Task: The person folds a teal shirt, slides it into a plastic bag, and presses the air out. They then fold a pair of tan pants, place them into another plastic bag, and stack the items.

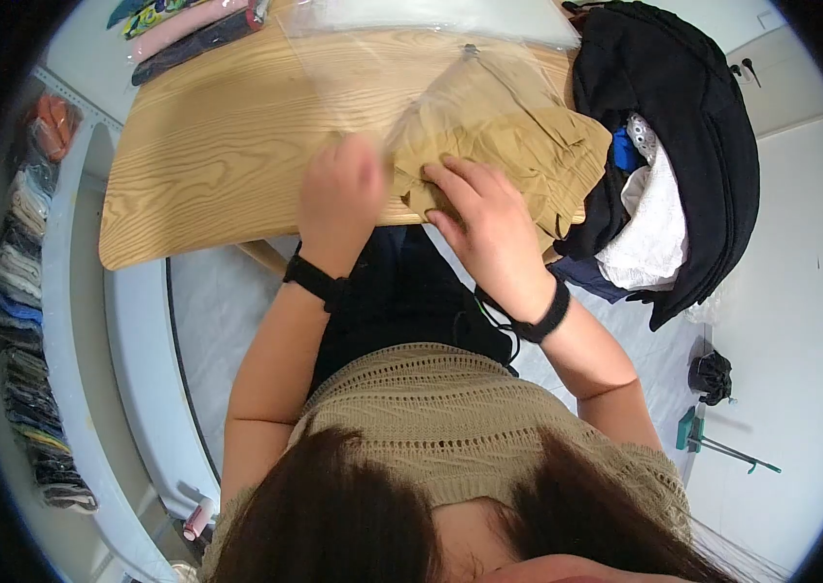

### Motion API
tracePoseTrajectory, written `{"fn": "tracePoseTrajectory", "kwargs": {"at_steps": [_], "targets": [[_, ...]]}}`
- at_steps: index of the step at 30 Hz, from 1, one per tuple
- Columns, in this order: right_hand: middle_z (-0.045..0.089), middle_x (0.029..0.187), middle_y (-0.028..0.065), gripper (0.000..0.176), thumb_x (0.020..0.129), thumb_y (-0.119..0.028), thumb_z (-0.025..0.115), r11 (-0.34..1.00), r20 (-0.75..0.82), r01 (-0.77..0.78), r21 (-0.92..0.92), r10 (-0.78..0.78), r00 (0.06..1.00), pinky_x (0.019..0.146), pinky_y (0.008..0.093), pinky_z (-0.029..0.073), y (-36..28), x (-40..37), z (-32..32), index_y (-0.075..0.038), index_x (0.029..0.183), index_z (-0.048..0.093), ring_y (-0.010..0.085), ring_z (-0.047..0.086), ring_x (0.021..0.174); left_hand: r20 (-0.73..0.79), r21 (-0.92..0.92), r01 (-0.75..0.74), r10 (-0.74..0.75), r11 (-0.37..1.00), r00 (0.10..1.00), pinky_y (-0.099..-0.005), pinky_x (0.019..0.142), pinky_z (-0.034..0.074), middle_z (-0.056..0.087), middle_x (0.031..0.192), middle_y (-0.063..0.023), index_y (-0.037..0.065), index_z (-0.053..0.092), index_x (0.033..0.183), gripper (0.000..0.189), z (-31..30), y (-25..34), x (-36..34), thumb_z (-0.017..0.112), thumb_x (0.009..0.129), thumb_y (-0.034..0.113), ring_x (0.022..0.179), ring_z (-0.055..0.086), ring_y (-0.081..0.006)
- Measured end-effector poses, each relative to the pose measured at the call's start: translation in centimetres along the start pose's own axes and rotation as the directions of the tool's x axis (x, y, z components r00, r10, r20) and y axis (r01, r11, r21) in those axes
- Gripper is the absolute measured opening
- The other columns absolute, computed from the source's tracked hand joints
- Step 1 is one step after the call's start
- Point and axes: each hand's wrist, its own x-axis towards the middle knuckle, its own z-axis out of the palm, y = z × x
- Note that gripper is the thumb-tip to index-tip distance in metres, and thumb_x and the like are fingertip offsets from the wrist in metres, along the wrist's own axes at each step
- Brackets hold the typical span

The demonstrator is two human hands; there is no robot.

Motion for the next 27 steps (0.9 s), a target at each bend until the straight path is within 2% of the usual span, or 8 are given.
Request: {"fn": "tracePoseTrajectory", "kwargs": {"at_steps": [14, 15, 18, 20, 22, 24, 25, 27], "targets": [[0.061, 0.073, 0.0224, 0.009, 0.073, -0.005, 0.057, 0.982, -0.080, -0.142, -0.121, 0.133, 0.988, 0.060, 0.0470, 0.050, 1.6, 5.8, 4.9, 0.001, 0.069, 0.062, 0.0403, 0.061, 0.067, -0.126, -0.123, -0.118, 0.103, 0.985, 0.987, -0.0389, 0.060, 0.042, 0.050, 0.067, -0.0100, 0.004, 0.054, 0.082, 0.009, 0.6, 0.6, -0.1, 0.059, 0.076, 0.000, 0.065, 0.051, -0.0289], [0.060, 0.082, 0.0250, 0.011, 0.074, -0.006, 0.057, 0.979, 0.051, -0.160, -0.129, 0.168, 0.985, 0.068, 0.0452, 0.051, 1.0, 5.7, 4.8, 0.004, 0.077, 0.062, 0.0390, 0.062, 0.076, -0.123, -0.148, -0.103, 0.085, 0.984, 0.989, -0.0384, 0.060, 0.042, 0.050, 0.067, -0.0100, 0.003, 0.054, 0.083, 0.009, 0.7, 0.6, -0.2, 0.059, 0.076, 0.000, 0.065, 0.051, -0.0287], [0.058, 0.092, 0.0269, 0.018, 0.075, -0.007, 0.057, 0.993, -0.067, 0.030, -0.115, -0.038, 0.997, 0.079, 0.0426, 0.049, 0.8, 5.1, 6.1, 0.005, 0.088, 0.061, 0.0368, 0.060, 0.089, -0.151, -0.124, -0.126, 0.107, 0.984, 0.983, -0.0381, 0.059, 0.042, 0.051, 0.068, -0.0098, 0.004, 0.054, 0.084, 0.009, 0.7, 0.5, -0.2, 0.059, 0.077, 0.001, 0.065, 0.051, -0.0279], [0.057, 0.102, 0.0256, 0.026, 0.078, -0.009, 0.058, 0.993, 0.003, -0.067, -0.098, 0.068, 0.998, 0.088, 0.0414, 0.045, 0.1, 4.1, 4.9, 0.006, 0.100, 0.058, 0.0346, 0.056, 0.100, -0.132, -0.125, -0.100, 0.084, 0.987, 0.988, -0.0380, 0.059, 0.042, 0.051, 0.068, -0.0097, 0.004, 0.054, 0.084, 0.008, 0.7, 0.4, -0.4, 0.059, 0.077, 0.001, 0.065, 0.051, -0.0274], [0.059, 0.106, 0.0223, 0.025, 0.082, -0.011, 0.058, 0.979, 0.116, -0.078, 0.186, 0.057, 0.992, 0.088, 0.0409, 0.046, -0.4, 3.1, 1.0, 0.004, 0.101, 0.060, 0.0344, 0.057, 0.101, -0.117, -0.129, -0.081, 0.066, 0.988, 0.991, -0.0379, 0.059, 0.042, 0.051, 0.068, -0.0097, 0.003, 0.054, 0.083, 0.008, 0.5, 0.2, -0.3, 0.059, 0.078, 0.001, 0.065, 0.052, -0.0270], [0.062, 0.103, 0.0188, 0.020, 0.084, -0.011, 0.059, 0.945, -0.032, -0.189, 0.269, 0.204, 0.978, 0.086, 0.0379, 0.046, 0.7, 1.0, -2.0, 0.000, 0.100, 0.064, 0.0337, 0.059, 0.099, -0.100, -0.101, -0.068, 0.058, 0.993, 0.993, -0.0379, 0.058, 0.042, 0.050, 0.067, -0.0096, 0.003, 0.054, 0.083, 0.008, 0.4, 0.1, -0.5, 0.059, 0.078, 0.000, 0.064, 0.051, -0.0268], [0.064, 0.100, 0.0167, 0.018, 0.085, -0.012, 0.060, 0.830, -0.030, -0.465, 0.308, 0.497, 0.867, 0.083, 0.0347, 0.047, 1.3, -0.2, -3.6, 0.000, 0.098, 0.065, 0.0273, 0.061, 0.096, -0.094, -0.115, -0.063, 0.053, 0.991, 0.994, -0.0379, 0.058, 0.042, 0.050, 0.067, -0.0096, 0.003, 0.054, 0.083, 0.008, 0.3, 0.1, -0.6, 0.059, 0.078, 0.000, 0.064, 0.051, -0.0268], [0.063, 0.101, 0.0131, 0.029, 0.088, -0.016, 0.060, 0.707, -0.182, -0.577, 0.409, 0.683, 0.708, 0.080, 0.0312, 0.047, 5.8, -3.7, -3.6, 0.002, 0.111, 0.057, 0.0187, 0.060, 0.093, -0.053, -0.098, -0.051, 0.046, 0.994, 0.998, -0.0406, 0.064, 0.044, 0.055, 0.076, -0.0105, 0.006, 0.052, 0.085, 0.009, 0.3, 0.1, -0.6, 0.058, 0.078, 0.004, 0.074, 0.054, -0.0303]]}}
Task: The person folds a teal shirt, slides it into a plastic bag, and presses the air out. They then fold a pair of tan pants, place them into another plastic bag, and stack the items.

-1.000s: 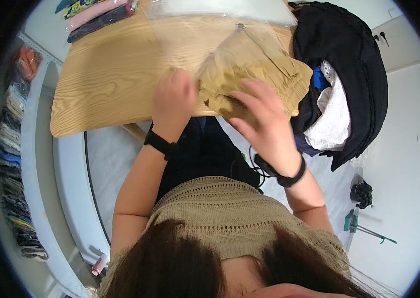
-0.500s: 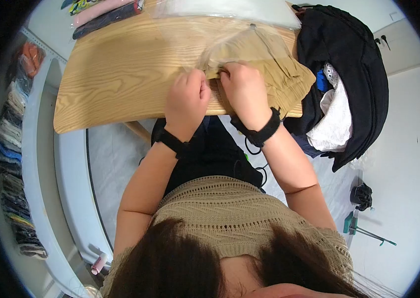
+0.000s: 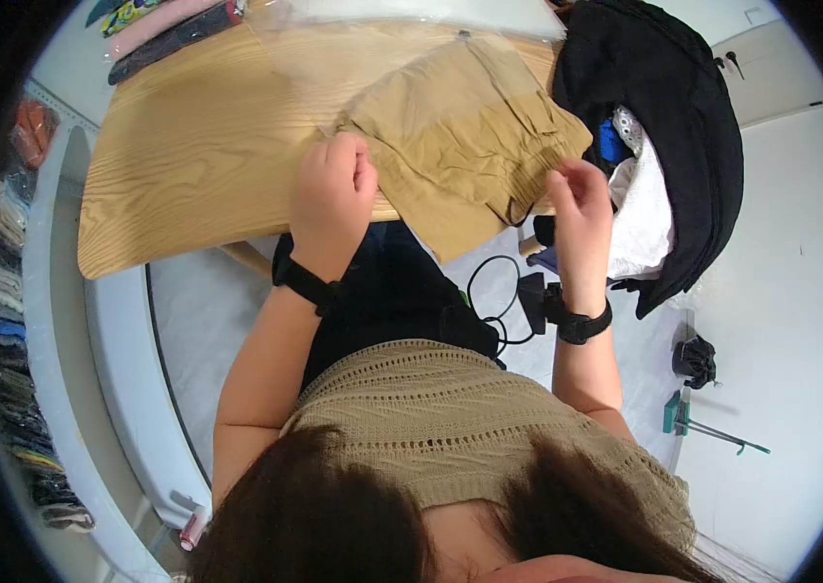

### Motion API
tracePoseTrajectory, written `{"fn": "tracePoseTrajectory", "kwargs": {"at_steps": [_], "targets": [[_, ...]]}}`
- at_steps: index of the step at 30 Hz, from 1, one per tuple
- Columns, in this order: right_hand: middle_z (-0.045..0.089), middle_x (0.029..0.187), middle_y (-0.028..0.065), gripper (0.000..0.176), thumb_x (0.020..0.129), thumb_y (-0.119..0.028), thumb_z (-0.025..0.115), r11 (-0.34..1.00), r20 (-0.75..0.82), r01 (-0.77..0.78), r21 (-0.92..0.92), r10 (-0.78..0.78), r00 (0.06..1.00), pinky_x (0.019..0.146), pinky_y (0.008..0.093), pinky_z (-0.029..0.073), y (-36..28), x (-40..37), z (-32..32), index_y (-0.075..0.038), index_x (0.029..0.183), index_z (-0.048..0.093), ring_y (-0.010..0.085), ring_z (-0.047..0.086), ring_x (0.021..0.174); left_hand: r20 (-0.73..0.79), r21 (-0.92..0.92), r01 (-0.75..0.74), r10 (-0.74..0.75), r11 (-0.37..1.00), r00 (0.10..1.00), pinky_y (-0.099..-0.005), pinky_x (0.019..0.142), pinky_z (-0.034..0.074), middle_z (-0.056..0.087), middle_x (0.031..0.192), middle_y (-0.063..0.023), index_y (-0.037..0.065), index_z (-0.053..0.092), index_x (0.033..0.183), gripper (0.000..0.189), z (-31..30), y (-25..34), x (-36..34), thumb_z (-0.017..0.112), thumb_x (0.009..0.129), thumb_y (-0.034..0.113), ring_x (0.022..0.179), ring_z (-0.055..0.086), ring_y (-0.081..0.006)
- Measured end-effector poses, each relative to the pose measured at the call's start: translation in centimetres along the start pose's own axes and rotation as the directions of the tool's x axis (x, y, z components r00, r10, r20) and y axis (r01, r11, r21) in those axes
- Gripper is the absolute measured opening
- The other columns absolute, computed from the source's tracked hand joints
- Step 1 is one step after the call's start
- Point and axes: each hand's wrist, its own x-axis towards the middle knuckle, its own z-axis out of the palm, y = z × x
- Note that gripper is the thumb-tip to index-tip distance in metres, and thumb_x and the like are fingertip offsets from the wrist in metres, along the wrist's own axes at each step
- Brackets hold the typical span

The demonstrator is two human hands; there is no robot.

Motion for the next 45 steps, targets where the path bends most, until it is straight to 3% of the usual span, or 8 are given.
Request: {"fn": "tracePoseTrajectory", "kwargs": {"at_steps": [5, 11, 19, 27, 31, 34, 39, 45], "targets": [[0.060, 0.106, 0.0118, 0.040, 0.091, -0.022, 0.059, 0.884, 0.106, -0.331, 0.331, 0.314, 0.944, 0.084, 0.0302, 0.045, 0.9, -1.8, -1.5, 0.006, 0.117, 0.049, 0.0195, 0.058, 0.094, -0.036, 0.050, -0.051, 0.053, 0.997, 0.998, -0.0398, 0.064, 0.044, 0.055, 0.076, -0.0097, 0.006, 0.052, 0.084, 0.010, 0.1, 0.1, 0.1, 0.059, 0.078, 0.004, 0.073, 0.054, -0.0295], [0.053, 0.115, 0.0192, 0.045, 0.093, -0.028, 0.056, 0.030, 0.663, -0.709, 0.705, 0.327, 0.673, 0.090, 0.0342, 0.047, 0.4, 1.1, -2.0, 0.008, 0.119, 0.047, 0.0247, 0.056, 0.098, -0.017, 0.077, -0.045, 0.047, 0.996, 0.999, -0.0401, 0.066, 0.045, 0.056, 0.078, -0.0100, 0.006, 0.053, 0.087, 0.011, 0.1, 0.1, 0.1, 0.059, 0.079, 0.005, 0.075, 0.054, -0.0299], [0.058, 0.120, 0.0098, 0.036, 0.093, -0.023, 0.054, 0.433, 0.710, -0.709, 0.556, 0.197, 0.676, 0.082, 0.0359, 0.047, -1.8, 3.3, 1.6, -0.007, 0.125, 0.048, 0.0210, 0.056, 0.107, -0.003, 0.074, 0.031, -0.031, 0.997, 1.000, -0.0409, 0.068, 0.046, 0.059, 0.083, -0.0107, 0.005, 0.053, 0.093, 0.015, -0.2, 0.3, -0.4, 0.059, 0.080, 0.007, 0.079, 0.056, -0.0314], [0.057, 0.119, 0.0170, 0.028, 0.095, -0.011, 0.047, 0.088, 0.774, -0.802, 0.591, 0.218, 0.594, 0.093, 0.0438, 0.049, -0.8, 4.9, 4.7, 0.002, 0.120, 0.047, 0.0283, 0.058, 0.109, -0.184, -0.041, -0.055, 0.046, 0.998, 0.982, -0.0413, 0.063, 0.044, 0.051, 0.074, -0.0114, 0.006, 0.052, 0.086, 0.016, -1.0, 2.1, -1.0, 0.063, 0.075, 0.007, 0.071, 0.053, -0.0307], [0.058, 0.117, 0.0177, 0.028, 0.095, -0.010, 0.046, 0.006, 0.836, -0.842, 0.539, 0.124, 0.535, 0.094, 0.0427, 0.049, -0.6, 6.0, 4.6, 0.003, 0.120, 0.046, 0.0286, 0.058, 0.108, 0.349, -0.334, -0.284, 0.398, 0.899, 0.848, -0.0399, 0.077, 0.046, 0.057, 0.087, -0.0137, 0.003, 0.056, 0.080, 0.014, -0.3, 5.8, -4.5, 0.066, 0.071, 0.009, 0.086, 0.056, -0.0314], [0.058, 0.118, 0.0187, 0.028, 0.096, -0.011, 0.046, -0.037, 0.879, -0.881, 0.471, -0.068, 0.472, 0.095, 0.0419, 0.048, -0.5, 6.7, 4.3, 0.005, 0.119, 0.045, 0.0289, 0.058, 0.109, 0.201, -0.198, -0.451, 0.487, 0.870, 0.850, -0.0399, 0.084, 0.045, 0.056, 0.098, -0.0140, 0.003, 0.056, 0.094, 0.028, 2.6, 6.2, -4.0, 0.068, 0.072, 0.016, 0.097, 0.055, -0.0317], [0.053, 0.123, 0.0225, 0.029, 0.096, -0.007, 0.041, 0.042, 0.852, -0.855, 0.517, 0.072, 0.519, 0.097, 0.0454, 0.045, -2.4, 5.9, 4.7, 0.007, 0.120, 0.041, 0.0336, 0.055, 0.111, 0.403, 0.242, -0.217, 0.105, 0.946, 0.909, -0.0412, 0.091, 0.043, 0.054, 0.102, -0.0144, 0.005, 0.049, 0.113, 0.048, 4.8, 6.4, -3.0, 0.069, 0.074, 0.024, 0.104, 0.054, -0.0327], [0.051, 0.122, 0.0253, 0.032, 0.095, -0.003, 0.038, -0.012, 0.909, -0.910, 0.415, -0.014, 0.416, 0.101, 0.0492, 0.041, -1.8, 7.1, 6.5, 0.009, 0.124, 0.038, 0.0365, 0.052, 0.114, 0.364, 0.368, -0.293, 0.153, 0.882, 0.919, -0.0420, 0.087, 0.043, 0.054, 0.101, -0.0126, 0.005, 0.054, 0.108, 0.034, 5.7, 5.4, -3.0, 0.059, 0.079, 0.020, 0.097, 0.054, -0.0288]]}}
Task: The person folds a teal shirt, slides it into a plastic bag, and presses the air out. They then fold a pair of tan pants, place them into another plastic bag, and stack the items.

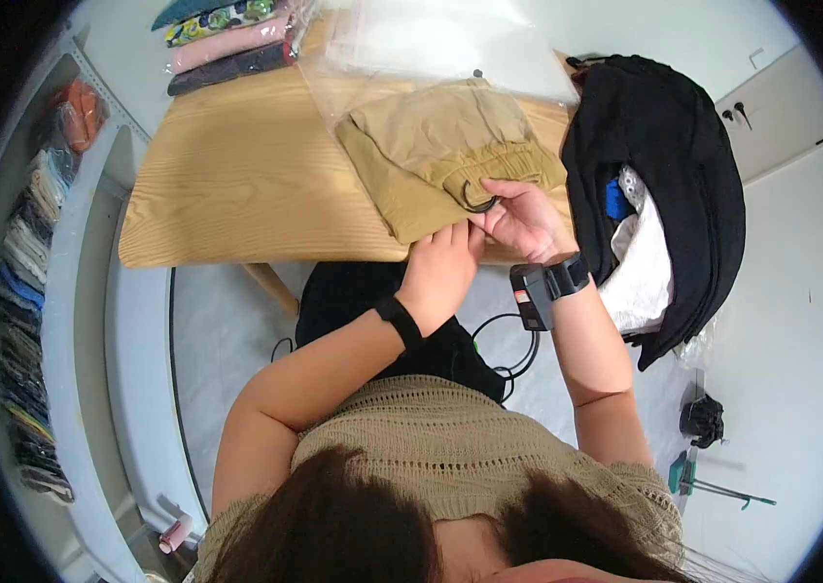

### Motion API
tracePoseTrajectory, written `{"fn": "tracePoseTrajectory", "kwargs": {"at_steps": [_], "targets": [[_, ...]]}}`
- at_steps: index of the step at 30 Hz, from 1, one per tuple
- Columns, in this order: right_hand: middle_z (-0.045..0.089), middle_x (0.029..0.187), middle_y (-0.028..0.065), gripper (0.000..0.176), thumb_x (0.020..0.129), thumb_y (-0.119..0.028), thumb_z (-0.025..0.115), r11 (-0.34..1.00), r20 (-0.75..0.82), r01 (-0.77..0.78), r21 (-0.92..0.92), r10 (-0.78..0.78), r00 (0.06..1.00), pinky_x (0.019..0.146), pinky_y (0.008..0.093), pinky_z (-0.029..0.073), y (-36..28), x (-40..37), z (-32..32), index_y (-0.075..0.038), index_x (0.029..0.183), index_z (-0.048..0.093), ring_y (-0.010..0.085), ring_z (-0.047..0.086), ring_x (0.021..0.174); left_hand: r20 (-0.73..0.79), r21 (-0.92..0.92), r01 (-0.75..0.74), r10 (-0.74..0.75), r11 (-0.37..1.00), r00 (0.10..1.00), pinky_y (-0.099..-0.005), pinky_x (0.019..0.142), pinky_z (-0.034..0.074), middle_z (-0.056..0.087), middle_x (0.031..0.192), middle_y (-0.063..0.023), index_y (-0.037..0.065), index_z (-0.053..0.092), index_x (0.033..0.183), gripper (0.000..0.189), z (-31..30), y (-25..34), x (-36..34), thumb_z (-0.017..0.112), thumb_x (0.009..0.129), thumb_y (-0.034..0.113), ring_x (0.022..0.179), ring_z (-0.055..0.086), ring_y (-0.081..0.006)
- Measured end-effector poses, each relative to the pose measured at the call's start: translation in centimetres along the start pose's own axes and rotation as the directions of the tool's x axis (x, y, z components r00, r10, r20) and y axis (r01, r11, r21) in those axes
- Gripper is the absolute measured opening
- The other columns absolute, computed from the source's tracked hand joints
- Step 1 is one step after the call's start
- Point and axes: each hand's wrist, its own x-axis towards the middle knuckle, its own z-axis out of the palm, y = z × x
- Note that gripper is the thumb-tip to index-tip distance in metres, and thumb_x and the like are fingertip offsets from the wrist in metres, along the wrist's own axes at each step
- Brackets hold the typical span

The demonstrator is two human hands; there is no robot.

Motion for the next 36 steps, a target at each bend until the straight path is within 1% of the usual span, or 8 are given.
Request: {"fn": "tracePoseTrajectory", "kwargs": {"at_steps": [3, 7, 12, 15, 19, 24, 32, 36], "targets": [[0.052, 0.120, 0.0250, 0.030, 0.094, -0.002, 0.040, 0.998, -0.095, 0.025, -0.060, -0.030, 0.995, 0.098, 0.0487, 0.043, -0.2, 2.3, -0.3, 0.009, 0.122, 0.039, 0.0355, 0.053, 0.110, -0.033, 0.201, -0.106, 0.115, 0.974, 0.993, -0.0407, 0.104, 0.031, 0.048, 0.121, -0.0186, 0.000, 0.052, 0.118, 0.043, -0.9, -0.3, 0.2, 0.054, 0.082, 0.022, 0.117, 0.043, -0.0312], [0.052, 0.118, 0.0239, 0.029, 0.094, -0.001, 0.042, 0.997, -0.095, 0.059, -0.047, -0.063, 0.993, 0.096, 0.0506, 0.044, -0.5, 4.3, -1.1, 0.009, 0.121, 0.039, 0.0371, 0.054, 0.108, -0.019, 0.094, -0.073, 0.075, 0.993, 0.997, -0.0415, 0.108, 0.025, 0.042, 0.131, -0.0233, -0.003, 0.048, 0.125, 0.058, -0.6, -0.2, 0.2, 0.059, 0.080, 0.031, 0.126, 0.036, -0.0341], [0.047, 0.127, 0.0245, 0.035, 0.094, -0.001, 0.041, 0.982, -0.119, 0.122, -0.143, -0.139, 0.983, 0.103, 0.0498, 0.038, -0.4, 3.5, 1.3, 0.008, 0.128, 0.036, 0.0377, 0.049, 0.116, -0.003, 0.192, -0.044, 0.046, 0.980, 0.999, -0.0403, 0.103, 0.030, 0.048, 0.122, -0.0214, -0.002, 0.053, 0.117, 0.055, -0.8, -0.8, 1.8, 0.064, 0.076, 0.034, 0.119, 0.042, -0.0327], [0.048, 0.126, 0.0250, 0.033, 0.094, -0.001, 0.042, 0.974, -0.184, 0.082, -0.212, -0.122, 0.975, 0.102, 0.0500, 0.039, -0.4, 3.6, 1.4, 0.009, 0.125, 0.038, 0.0379, 0.049, 0.115, -0.021, 0.033, -0.055, 0.055, 0.998, 0.998, -0.0415, 0.090, 0.039, 0.052, 0.103, -0.0165, 0.001, 0.055, 0.102, 0.036, 0.2, -1.5, 2.2, 0.061, 0.077, 0.027, 0.100, 0.049, -0.0317], [0.051, 0.122, 0.0254, 0.032, 0.095, -0.003, 0.041, 0.965, -0.232, 0.089, -0.249, -0.148, 0.961, 0.100, 0.0479, 0.041, 0.7, 1.6, 2.8, 0.009, 0.124, 0.039, 0.0376, 0.051, 0.113, -0.051, 0.060, -0.150, 0.153, 0.987, 0.987, -0.0417, 0.089, 0.041, 0.053, 0.107, -0.0164, -0.001, 0.054, 0.102, 0.025, -0.9, -1.6, 0.7, 0.047, 0.084, 0.015, 0.103, 0.049, -0.0315], [0.049, 0.128, 0.0229, 0.033, 0.091, 0.002, 0.044, 0.940, -0.072, 0.255, -0.226, -0.278, 0.958, 0.100, 0.0438, 0.042, 5.2, -1.6, 2.1, 0.008, 0.124, 0.041, 0.0320, 0.052, 0.114, -0.072, -0.035, -0.191, 0.189, 0.981, 0.979, -0.0403, 0.096, 0.038, 0.053, 0.111, -0.0183, -0.002, 0.054, 0.111, 0.037, -3.4, -0.7, -3.2, 0.051, 0.079, 0.016, 0.108, 0.049, -0.0298], [0.051, 0.124, 0.0198, 0.032, 0.092, 0.001, 0.044, 0.964, -0.297, 0.105, -0.245, -0.177, 0.938, 0.097, 0.0438, 0.043, 3.9, 2.1, 2.8, 0.008, 0.124, 0.040, 0.0300, 0.053, 0.111, -0.110, 0.042, -0.162, 0.166, 0.986, 0.980, -0.0461, 0.100, 0.036, 0.053, 0.115, -0.0293, -0.013, 0.057, 0.102, 0.035, -3.3, 0.1, -3.9, 0.053, 0.077, 0.012, 0.113, 0.048, -0.0419], [0.052, 0.123, 0.0195, 0.031, 0.092, 0.001, 0.046, 0.964, -0.177, 0.024, -0.266, -0.073, 0.982, 0.096, 0.0426, 0.044, 1.0, 6.7, 0.9, 0.007, 0.122, 0.042, 0.0292, 0.053, 0.111, -0.109, 0.089, -0.182, 0.191, 0.979, 0.976, -0.0476, 0.100, 0.036, 0.051, 0.118, -0.0309, -0.014, 0.057, 0.102, 0.036, -3.2, 0.0, -4.2, 0.051, 0.079, 0.013, 0.115, 0.047, -0.0425]]}}
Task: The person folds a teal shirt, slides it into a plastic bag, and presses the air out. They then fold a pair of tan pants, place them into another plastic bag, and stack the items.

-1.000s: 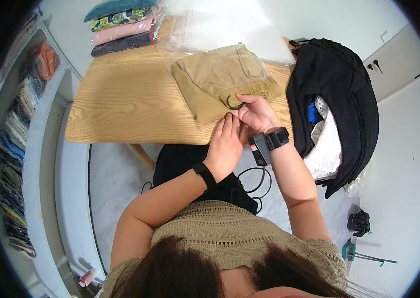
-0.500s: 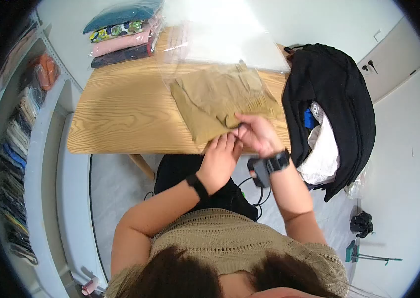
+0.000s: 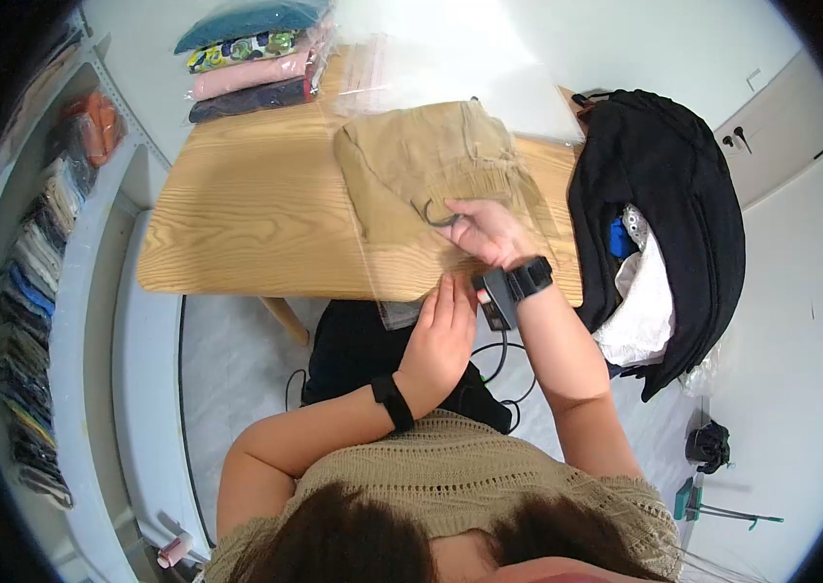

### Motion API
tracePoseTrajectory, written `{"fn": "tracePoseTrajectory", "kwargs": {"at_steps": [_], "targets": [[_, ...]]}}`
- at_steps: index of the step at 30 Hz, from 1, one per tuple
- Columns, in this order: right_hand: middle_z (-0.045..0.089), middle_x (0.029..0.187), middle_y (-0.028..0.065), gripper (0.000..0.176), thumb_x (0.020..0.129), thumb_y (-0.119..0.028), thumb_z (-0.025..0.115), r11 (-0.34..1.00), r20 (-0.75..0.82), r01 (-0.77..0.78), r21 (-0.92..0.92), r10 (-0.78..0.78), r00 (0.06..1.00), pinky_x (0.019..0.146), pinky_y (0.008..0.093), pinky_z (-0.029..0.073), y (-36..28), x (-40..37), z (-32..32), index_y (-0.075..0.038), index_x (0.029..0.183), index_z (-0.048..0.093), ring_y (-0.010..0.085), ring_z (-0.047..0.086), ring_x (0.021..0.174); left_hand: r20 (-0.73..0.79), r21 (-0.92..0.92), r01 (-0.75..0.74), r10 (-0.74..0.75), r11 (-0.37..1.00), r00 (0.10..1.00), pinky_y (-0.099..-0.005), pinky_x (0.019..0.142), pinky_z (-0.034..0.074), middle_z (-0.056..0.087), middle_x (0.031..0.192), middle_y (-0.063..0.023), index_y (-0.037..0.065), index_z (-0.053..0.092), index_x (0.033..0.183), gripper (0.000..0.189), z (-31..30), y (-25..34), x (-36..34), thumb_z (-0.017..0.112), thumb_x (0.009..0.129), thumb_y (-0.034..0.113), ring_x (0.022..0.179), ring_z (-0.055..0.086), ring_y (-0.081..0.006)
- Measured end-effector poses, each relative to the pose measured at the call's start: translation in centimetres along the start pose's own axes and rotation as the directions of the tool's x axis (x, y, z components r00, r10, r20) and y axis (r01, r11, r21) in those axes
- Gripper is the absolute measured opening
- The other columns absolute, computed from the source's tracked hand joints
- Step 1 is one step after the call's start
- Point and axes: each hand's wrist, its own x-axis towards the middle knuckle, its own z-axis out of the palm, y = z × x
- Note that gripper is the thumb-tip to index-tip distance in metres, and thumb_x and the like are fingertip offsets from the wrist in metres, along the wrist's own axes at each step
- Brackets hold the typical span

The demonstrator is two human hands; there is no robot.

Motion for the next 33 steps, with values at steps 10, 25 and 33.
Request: {"fn": "tracePoseTrajectory", "kwargs": {"at_steps": [10, 25, 33], "targets": [[0.048, 0.123, 0.0211, 0.034, 0.089, 0.006, 0.045, 0.984, 0.094, 0.062, 0.169, -0.079, 0.992, 0.095, 0.0465, 0.045, -1.9, 5.7, 1.2, 0.005, 0.122, 0.041, 0.0341, 0.051, 0.111, 0.050, -0.023, -0.013, 0.015, 1.000, 0.999, -0.0466, 0.103, 0.034, 0.051, 0.118, -0.0292, -0.013, 0.052, 0.114, 0.043, -0.6, -0.3, -0.1, 0.046, 0.080, 0.012, 0.118, 0.045, -0.0420], [0.047, 0.121, 0.0208, 0.030, 0.088, 0.005, 0.044, 0.990, -0.023, 0.141, 0.022, -0.140, 0.990, 0.088, 0.0417, 0.048, -2.5, 6.0, 1.8, 0.007, 0.118, 0.041, 0.0317, 0.053, 0.107, 0.050, -0.137, 0.061, -0.055, 0.989, 0.997, -0.0466, 0.099, 0.035, 0.054, 0.122, -0.0175, -0.003, 0.055, 0.116, 0.040, -2.8, -1.8, -0.6, 0.049, 0.080, 0.015, 0.118, 0.048, -0.0300], [0.042, 0.128, 0.0174, 0.039, 0.094, -0.016, 0.051, 0.935, 0.081, 0.270, 0.230, -0.295, 0.952, 0.097, 0.0405, 0.042, -0.3, 3.1, 1.4, 0.000, 0.126, 0.036, 0.0323, 0.046, 0.115, 0.076, -0.147, 0.072, -0.062, 0.986, 0.995, -0.0483, 0.099, 0.035, 0.057, 0.118, -0.0137, 0.000, 0.059, 0.112, 0.037, -3.5, -2.6, -1.4, 0.054, 0.079, 0.015, 0.115, 0.050, -0.0258]]}}
